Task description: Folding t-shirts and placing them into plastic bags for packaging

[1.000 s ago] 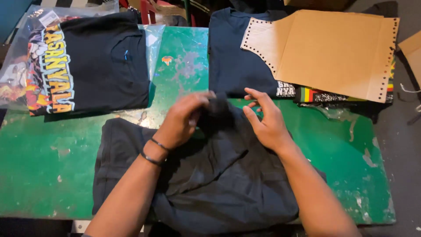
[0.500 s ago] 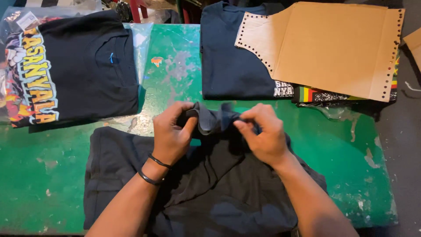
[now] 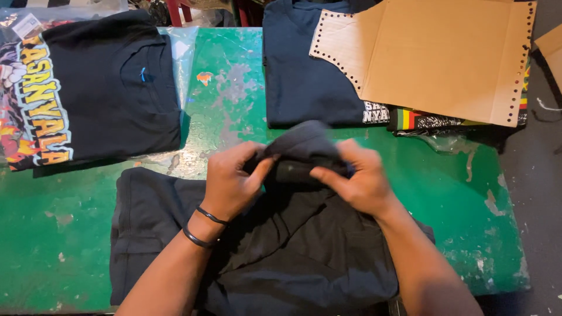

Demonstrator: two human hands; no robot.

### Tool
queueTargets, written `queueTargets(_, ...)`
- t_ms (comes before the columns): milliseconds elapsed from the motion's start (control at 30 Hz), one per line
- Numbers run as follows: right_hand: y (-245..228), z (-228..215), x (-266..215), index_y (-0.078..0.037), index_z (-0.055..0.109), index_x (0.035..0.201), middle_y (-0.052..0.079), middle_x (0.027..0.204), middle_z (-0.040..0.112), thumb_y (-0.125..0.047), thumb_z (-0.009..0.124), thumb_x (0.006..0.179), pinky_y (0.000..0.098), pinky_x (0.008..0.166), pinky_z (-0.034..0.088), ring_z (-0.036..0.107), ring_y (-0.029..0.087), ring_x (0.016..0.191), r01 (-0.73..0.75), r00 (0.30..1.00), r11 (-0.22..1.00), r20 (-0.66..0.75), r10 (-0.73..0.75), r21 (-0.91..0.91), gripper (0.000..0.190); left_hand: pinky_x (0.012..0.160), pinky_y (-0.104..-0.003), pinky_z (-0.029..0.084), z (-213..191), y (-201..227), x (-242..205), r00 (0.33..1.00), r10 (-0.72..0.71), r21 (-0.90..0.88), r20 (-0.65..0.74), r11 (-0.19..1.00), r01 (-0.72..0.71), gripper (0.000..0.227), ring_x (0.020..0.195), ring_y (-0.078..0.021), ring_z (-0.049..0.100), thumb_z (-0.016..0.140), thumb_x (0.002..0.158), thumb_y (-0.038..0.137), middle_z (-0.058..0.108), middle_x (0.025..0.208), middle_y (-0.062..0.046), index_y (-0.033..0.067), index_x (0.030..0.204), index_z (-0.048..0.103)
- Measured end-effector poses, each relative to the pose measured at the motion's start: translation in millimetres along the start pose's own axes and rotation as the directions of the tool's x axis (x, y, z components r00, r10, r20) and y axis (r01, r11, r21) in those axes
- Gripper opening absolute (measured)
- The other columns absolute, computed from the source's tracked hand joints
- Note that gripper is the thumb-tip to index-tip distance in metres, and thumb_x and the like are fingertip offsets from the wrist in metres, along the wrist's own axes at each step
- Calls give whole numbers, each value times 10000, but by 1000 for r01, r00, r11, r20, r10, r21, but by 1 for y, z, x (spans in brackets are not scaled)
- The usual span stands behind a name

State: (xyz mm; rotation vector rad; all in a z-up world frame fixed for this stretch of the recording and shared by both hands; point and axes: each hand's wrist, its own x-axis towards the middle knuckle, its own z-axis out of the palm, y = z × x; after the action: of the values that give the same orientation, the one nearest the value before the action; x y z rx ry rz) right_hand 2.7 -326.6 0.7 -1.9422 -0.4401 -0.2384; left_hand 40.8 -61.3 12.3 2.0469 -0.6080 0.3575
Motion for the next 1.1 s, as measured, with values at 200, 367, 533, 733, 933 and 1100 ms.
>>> queueTargets(200,-14,-11,12,-41,632,848,95,919,558,-125,904,837,343,844,479,570,249,837,167,945,973,-257,-205,-162,284,614,-520,503,-8,5,5,1000,10,155,11,988,-12,184,753,-455,652,718,962,219,616,715,-162,82,868,638)
queueTargets(367,-4,-6,5,-46,721,898,25,551,374,-65,944,771,289,579,445,452,136,532,42,926,976,-358,-119,-215,257,632,-615,444,-15,14,6,951,-99,47,294,995,89,407,824,-600,597,821,831,247,550,762,-310,-15,910,521)
queueTargets(533,-18,-7,2,-73,700,956,61,547,495,-17,766,922,273,543,497,534,121,524,-97,926,993,-373,62,-75,94,634,-454,460,1,-13,0,932,-342,33,119,939,341,185,674,-320,577,670,968,205,524,622,-63,134,823,579)
queueTargets(733,-8,2,-3,26,461,1317,182,1073,607,-46,631,991,375,872,552,616,197,998,123,945,991,-311,-99,56,375,1014,-444,474,10,17,12,950,-224,-730,218,608,311,510,1203,-302,555,505,1042,151,560,1355,-211,61,1531,396)
queueTargets(933,-8,20,2,48,285,1536,288,1349,478,-79,718,934,543,1082,466,538,469,1266,110,918,885,-295,-265,-452,753,1274,-570,147,32,17,32,941,238,78,239,962,-263,964,1514,-519,244,713,957,199,274,1646,-320,15,1658,78)
queueTargets(1100,12,-22,82,2,309,1548,270,1422,511,-169,782,902,598,1033,439,561,460,1227,128,852,640,-246,-462,-758,819,1238,-595,271,61,-32,129,879,428,454,209,754,-475,906,1307,-496,511,742,946,326,613,1221,-278,12,1629,236)
